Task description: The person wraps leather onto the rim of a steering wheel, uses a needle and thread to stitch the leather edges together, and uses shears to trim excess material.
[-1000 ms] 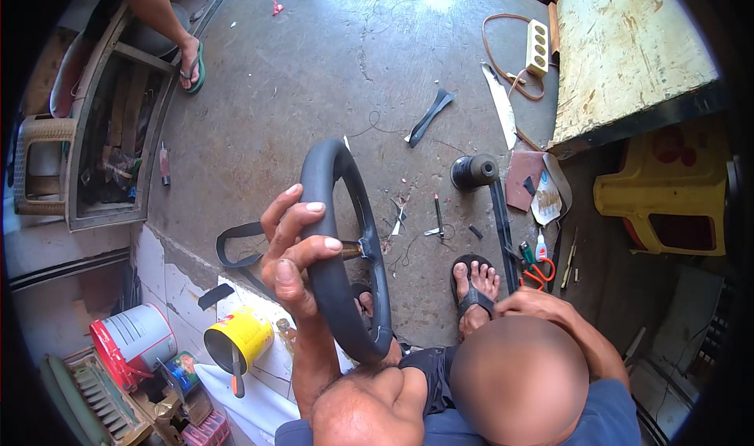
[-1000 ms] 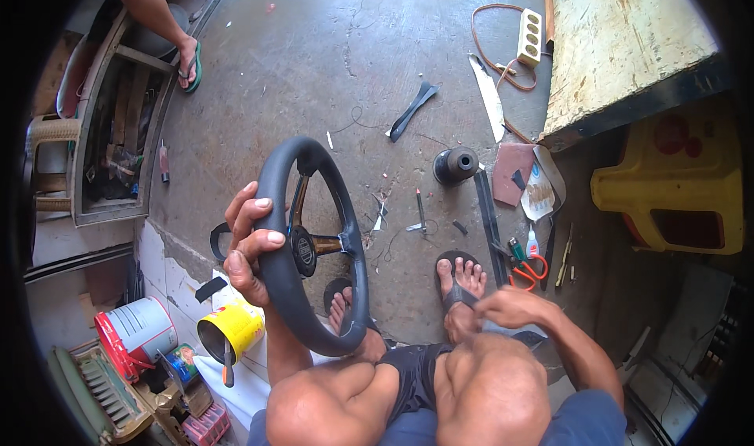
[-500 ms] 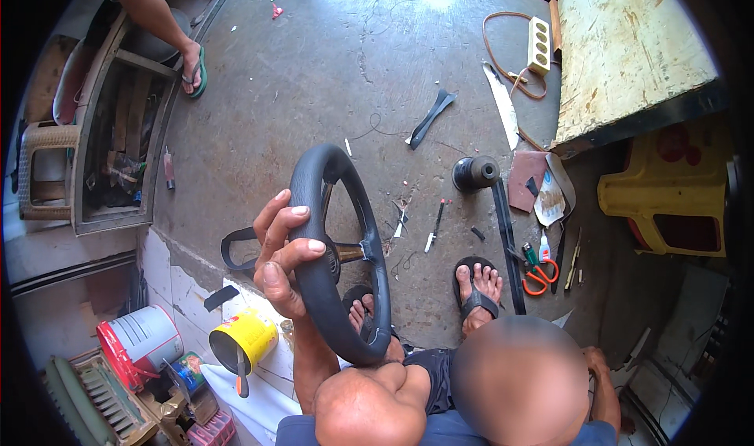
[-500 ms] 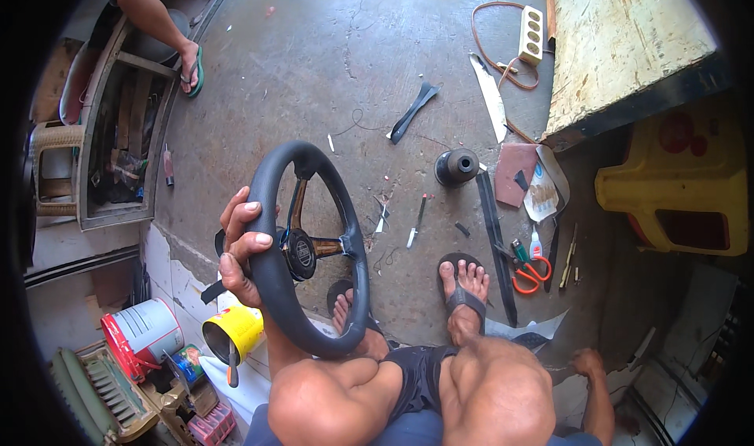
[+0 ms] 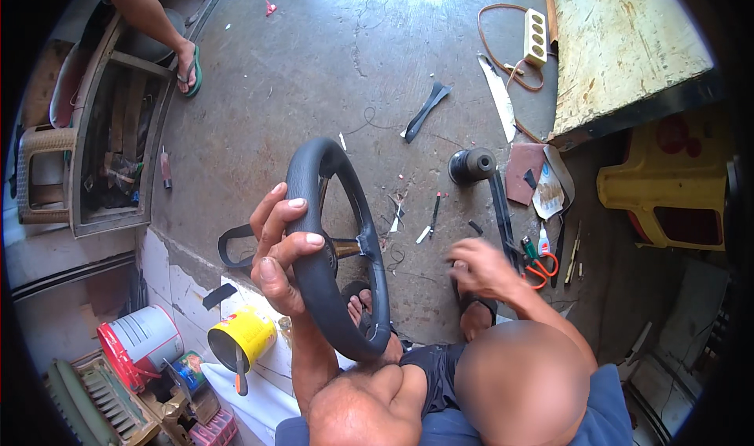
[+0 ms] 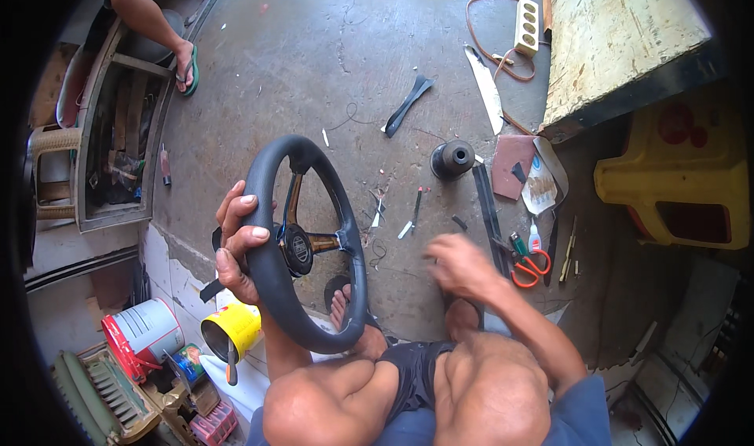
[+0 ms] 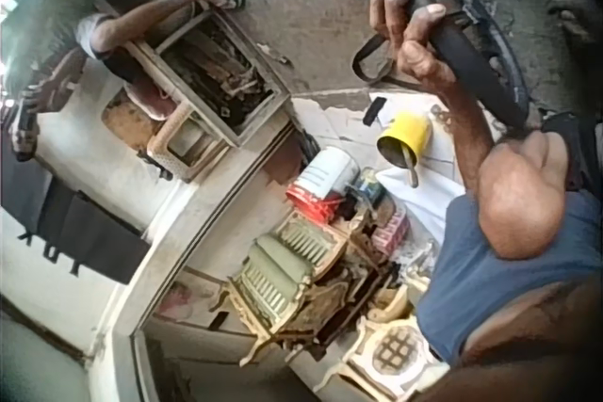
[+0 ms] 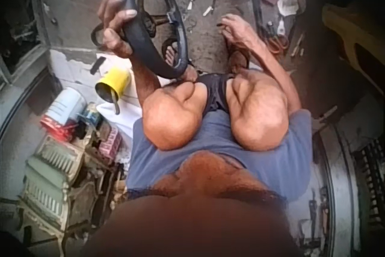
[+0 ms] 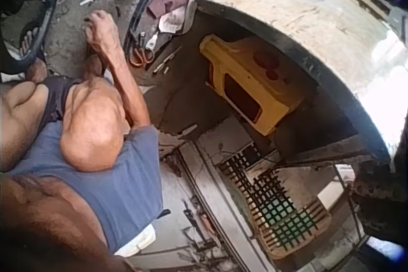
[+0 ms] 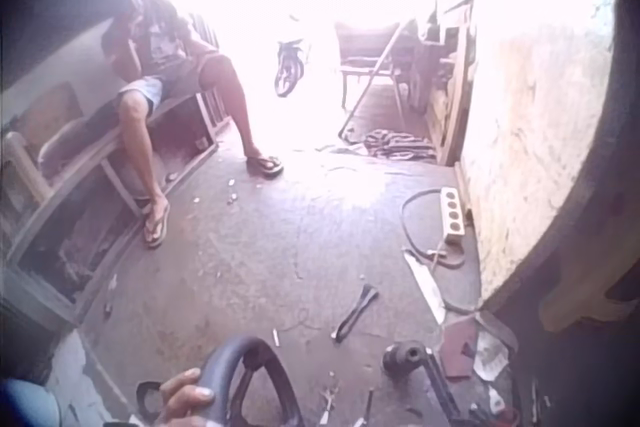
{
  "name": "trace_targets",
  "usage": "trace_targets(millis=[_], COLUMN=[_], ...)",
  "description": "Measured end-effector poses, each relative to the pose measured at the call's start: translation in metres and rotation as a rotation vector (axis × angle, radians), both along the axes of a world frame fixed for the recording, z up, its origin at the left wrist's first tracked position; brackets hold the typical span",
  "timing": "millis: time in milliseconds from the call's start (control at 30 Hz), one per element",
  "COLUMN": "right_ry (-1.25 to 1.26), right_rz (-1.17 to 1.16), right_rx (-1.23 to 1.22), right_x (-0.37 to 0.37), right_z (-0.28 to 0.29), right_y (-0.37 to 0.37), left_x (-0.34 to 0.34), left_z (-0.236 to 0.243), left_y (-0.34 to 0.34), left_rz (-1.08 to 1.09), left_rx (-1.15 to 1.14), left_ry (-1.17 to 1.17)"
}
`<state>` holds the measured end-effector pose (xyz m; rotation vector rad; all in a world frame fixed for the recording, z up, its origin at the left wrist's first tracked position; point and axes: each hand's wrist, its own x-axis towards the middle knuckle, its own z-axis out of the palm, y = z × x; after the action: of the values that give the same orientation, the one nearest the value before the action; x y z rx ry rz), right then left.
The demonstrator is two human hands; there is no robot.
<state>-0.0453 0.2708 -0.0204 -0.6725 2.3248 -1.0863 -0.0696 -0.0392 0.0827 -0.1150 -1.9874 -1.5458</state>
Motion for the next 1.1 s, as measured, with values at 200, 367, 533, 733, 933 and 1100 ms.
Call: trace_targets(millis=[200,367,533,733,933,1100], right_ry=[-0.440,-0.502,-0.345,-0.661,-0.945,-1.066], right_rz=[-0.090,0.072,0.398,0.017,-0.260,-0.486], right_rx=[-0.033,0.005,0.034,0.280,0.578,0.783], right_x=[0.029,0.029,0.049,0.061,0.122,0.184], right_z=[-0.078,-0.043,-0.014,0.042,0.050,0.061], right_y=[-0.089,-0.067,0.024,0.135,0.241,0.309], left_x=[-0.004,0.005,0.004,0.001,0.003,0.002], left_z=[-0.013,-0.008,-0.015,-0.015,-0.013,-0.014], left_y=[0.007,-0.008,-0.017,-0.018,-0.015,-0.016], left_rz=[-0.004,0.024,-0.081,-0.091,-0.083,-0.079], left_rx=[0.061,0.046,0.019,0.030,0.055,0.024], left_ry=[0.019,0.013,0.041,0.030,0.034,0.015])
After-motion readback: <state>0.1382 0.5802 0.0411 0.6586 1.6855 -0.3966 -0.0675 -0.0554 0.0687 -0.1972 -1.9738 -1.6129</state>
